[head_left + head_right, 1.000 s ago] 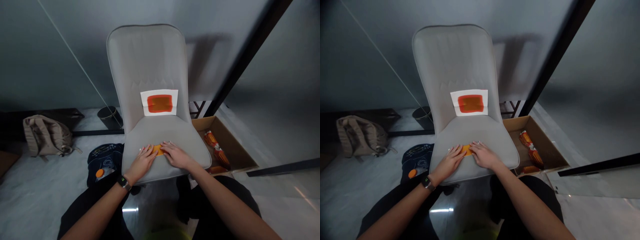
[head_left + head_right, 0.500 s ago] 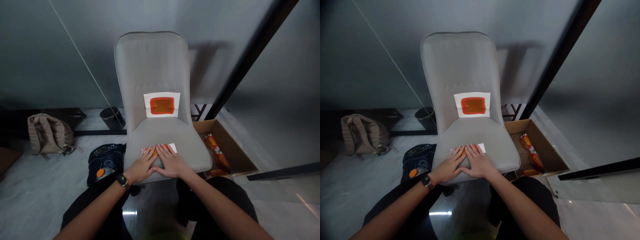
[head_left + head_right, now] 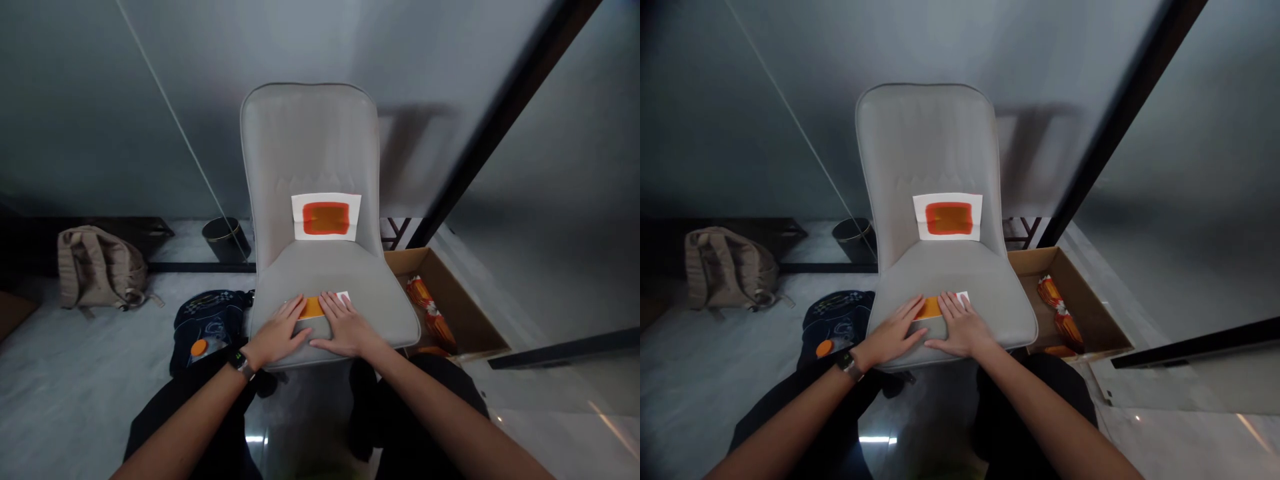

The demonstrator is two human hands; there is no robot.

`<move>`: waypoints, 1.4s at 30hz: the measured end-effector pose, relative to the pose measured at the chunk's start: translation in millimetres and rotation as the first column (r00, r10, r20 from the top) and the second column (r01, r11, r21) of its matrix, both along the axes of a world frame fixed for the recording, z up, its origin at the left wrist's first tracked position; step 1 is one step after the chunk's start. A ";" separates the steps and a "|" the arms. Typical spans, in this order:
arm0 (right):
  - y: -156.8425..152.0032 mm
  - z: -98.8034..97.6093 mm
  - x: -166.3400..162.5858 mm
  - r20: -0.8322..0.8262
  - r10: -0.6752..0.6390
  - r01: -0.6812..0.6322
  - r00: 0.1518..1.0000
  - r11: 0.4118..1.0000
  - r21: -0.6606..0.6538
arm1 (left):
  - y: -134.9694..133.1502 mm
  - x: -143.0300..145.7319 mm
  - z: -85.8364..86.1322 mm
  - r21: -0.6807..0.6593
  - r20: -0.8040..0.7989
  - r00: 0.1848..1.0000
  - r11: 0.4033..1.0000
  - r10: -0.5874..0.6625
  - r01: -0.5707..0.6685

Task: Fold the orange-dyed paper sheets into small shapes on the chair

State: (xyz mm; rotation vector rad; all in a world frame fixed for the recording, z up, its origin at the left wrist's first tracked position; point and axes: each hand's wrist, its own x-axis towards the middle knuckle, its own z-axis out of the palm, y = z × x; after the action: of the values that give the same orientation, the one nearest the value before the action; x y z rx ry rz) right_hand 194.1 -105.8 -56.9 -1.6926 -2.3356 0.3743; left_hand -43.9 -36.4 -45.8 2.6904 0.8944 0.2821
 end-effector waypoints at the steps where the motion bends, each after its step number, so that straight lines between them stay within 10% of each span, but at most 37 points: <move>1: 0.6 0.5 0.7 0.005 0.006 -0.006 1.000 1.000 -0.014 | -1.2 0.8 -1.6 0.025 -0.001 1.000 1.000 -0.002 0.002; 32: -2.2 -6.2 -11.5 0.052 -0.010 0.002 0.999 0.988 0.154 | 14.3 -5.3 -31.3 0.309 0.014 1.000 0.951 0.017 -0.021; 42: 19.0 15.2 -2.3 -0.062 -0.062 0.070 0.996 0.990 0.121 | 13.2 -3.7 1.3 -0.024 0.118 0.990 0.997 0.079 -0.077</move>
State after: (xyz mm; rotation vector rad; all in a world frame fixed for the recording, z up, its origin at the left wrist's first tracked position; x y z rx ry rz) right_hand 191.9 -86.8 -41.7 -1.6733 -2.2072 0.2578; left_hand -47.6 -23.2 -44.5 2.5933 0.9628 0.4435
